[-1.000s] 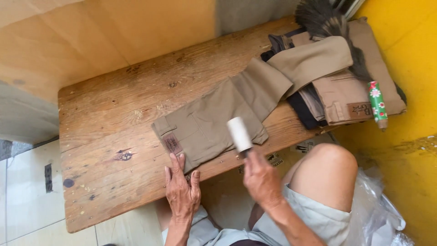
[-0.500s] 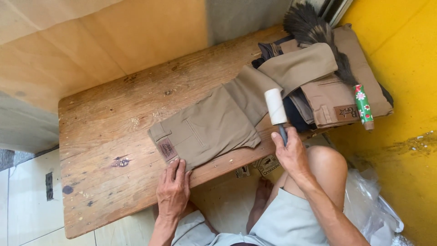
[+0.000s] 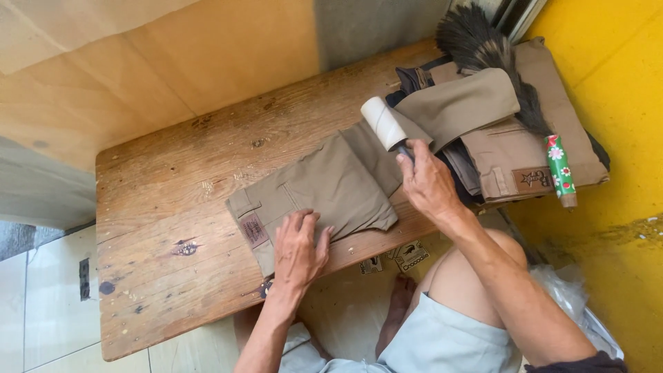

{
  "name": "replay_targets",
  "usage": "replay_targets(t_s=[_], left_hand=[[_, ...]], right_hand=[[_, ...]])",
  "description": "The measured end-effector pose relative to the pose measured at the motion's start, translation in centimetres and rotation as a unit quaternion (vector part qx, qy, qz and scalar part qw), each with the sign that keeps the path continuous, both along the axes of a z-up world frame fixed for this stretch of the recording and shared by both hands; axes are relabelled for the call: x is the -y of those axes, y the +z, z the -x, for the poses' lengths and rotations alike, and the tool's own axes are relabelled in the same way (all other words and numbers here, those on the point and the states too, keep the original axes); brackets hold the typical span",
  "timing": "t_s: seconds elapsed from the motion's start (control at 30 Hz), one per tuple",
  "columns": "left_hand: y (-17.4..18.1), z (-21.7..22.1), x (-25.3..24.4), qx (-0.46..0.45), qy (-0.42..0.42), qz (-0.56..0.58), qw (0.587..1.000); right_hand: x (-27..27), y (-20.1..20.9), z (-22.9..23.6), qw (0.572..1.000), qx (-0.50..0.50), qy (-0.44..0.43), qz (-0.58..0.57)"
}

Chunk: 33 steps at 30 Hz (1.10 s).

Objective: The person uses a lint roller to remove lint and debris from a pair of beige trousers laid on a wooden table. They roll the tool over the fabric repeatedly, adjusting the garment to cover different areas.

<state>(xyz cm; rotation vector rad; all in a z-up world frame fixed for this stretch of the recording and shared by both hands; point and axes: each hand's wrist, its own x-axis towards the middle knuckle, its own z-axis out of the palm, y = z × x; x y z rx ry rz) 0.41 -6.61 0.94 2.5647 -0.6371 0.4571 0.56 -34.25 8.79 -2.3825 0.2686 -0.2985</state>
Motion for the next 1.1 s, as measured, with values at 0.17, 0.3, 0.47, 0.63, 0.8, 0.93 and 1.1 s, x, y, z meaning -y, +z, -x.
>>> replay_targets(t_s=[0.17,0.3,0.47,0.63,0.8,0.93,1.1], left_hand=[[-1.5,-1.0,2.6,-0.029,-0.012,0.035,0.999],[-1.8,-0.4,2.2,-0.007,-0.021,0.085,0.996],[-2.0,-0.1,0.5,0.001,-0.047,0.102,0.994],[-0.9,2.4,-3.9,0.038,-0.056,0.006,0.998],[-1.3,4.4,-8.9,0.057,-0.047,-0.006,0.997],[-2.1,4.0,-9.7,0.063,-0.061,-0.025,0.996],[-0.5,3.2,-9.1,0.133,-0.064,-0.013,0.989]], right_hand=[[0.2,-8.2,-1.3,0.988,-0.080,0.011,0.134],[2.0,-8.3,-1.9,0.978,-0.024,-0.076,0.192],[0.8,-3.6,0.0,0.992,0.022,-0.114,0.053],[1.5,-2.9,0.7,0.979,-0.137,-0.131,-0.074],[0.5,-1.5,0.1,0.951,-0.256,-0.151,-0.089],[-0.4,-2.4,-0.6,0.958,-0.224,-0.142,-0.111],[-2.4,-0.1,-0.4,0.926,-0.309,-0.143,-0.162]])
